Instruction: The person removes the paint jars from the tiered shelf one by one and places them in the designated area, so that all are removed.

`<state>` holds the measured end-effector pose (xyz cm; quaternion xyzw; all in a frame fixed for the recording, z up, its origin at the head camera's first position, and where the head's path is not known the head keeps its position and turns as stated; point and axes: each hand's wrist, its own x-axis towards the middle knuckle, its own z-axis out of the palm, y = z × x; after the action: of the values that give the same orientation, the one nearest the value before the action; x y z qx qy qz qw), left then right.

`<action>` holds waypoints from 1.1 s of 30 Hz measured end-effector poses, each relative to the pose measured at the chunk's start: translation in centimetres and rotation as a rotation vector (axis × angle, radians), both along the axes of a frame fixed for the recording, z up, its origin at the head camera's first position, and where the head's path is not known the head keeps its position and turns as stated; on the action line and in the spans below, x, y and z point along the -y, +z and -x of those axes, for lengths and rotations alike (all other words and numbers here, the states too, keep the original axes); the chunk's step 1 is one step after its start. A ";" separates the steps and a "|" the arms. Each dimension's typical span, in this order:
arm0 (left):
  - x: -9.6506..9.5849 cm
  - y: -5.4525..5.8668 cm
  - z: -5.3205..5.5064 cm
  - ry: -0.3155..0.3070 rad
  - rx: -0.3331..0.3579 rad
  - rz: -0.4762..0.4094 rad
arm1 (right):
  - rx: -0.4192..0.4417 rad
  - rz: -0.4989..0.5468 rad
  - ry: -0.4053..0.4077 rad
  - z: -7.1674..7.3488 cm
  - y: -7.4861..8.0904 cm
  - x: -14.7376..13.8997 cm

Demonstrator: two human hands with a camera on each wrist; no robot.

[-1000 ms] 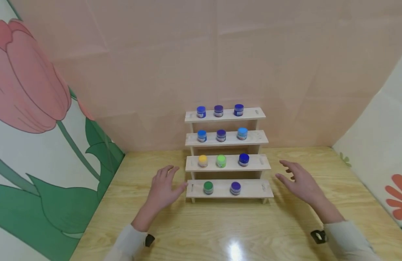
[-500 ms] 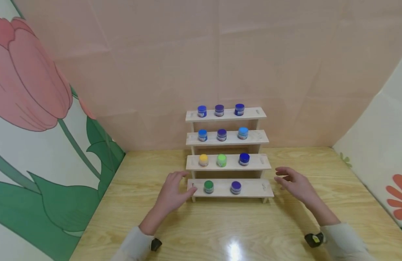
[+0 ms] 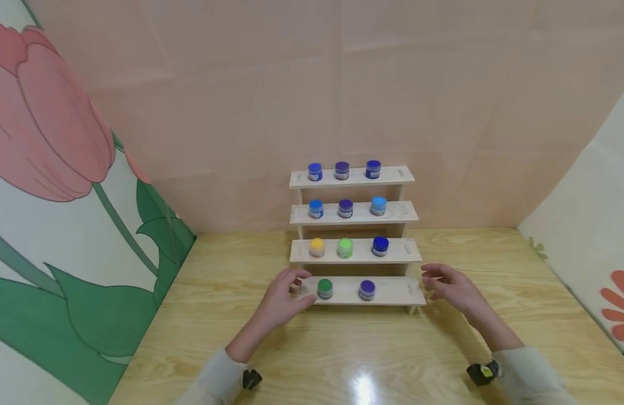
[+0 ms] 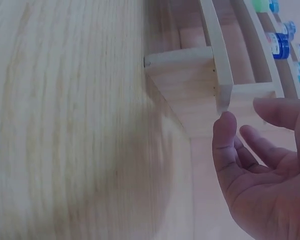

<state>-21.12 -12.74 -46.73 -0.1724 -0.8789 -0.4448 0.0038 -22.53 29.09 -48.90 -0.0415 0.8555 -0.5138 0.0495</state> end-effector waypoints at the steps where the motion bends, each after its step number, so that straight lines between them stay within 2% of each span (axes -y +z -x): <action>1: -0.1 0.0 0.0 -0.003 0.007 -0.006 | 0.016 0.000 -0.004 0.0 0.0 0.1; 8: -1.1 -0.2 0.0 0.002 0.055 -0.043 | 0.076 0.001 -0.014 0.1 -0.4 0.5; 15: -2.1 -0.4 0.3 0.029 0.066 -0.018 | 0.128 0.001 -0.019 0.0 -0.5 0.6; 27: -3.4 -1.1 0.7 0.048 0.100 -0.024 | 0.131 0.031 0.003 0.0 -1.0 0.8; 33: -3.8 -1.2 0.8 0.070 0.117 0.011 | 0.132 0.049 -0.007 0.0 -1.0 1.0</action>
<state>-21.89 -8.89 -47.91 -0.1152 -0.8856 -0.4488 -0.0331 -22.48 28.05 -49.94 -0.0057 0.8377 -0.5363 0.1028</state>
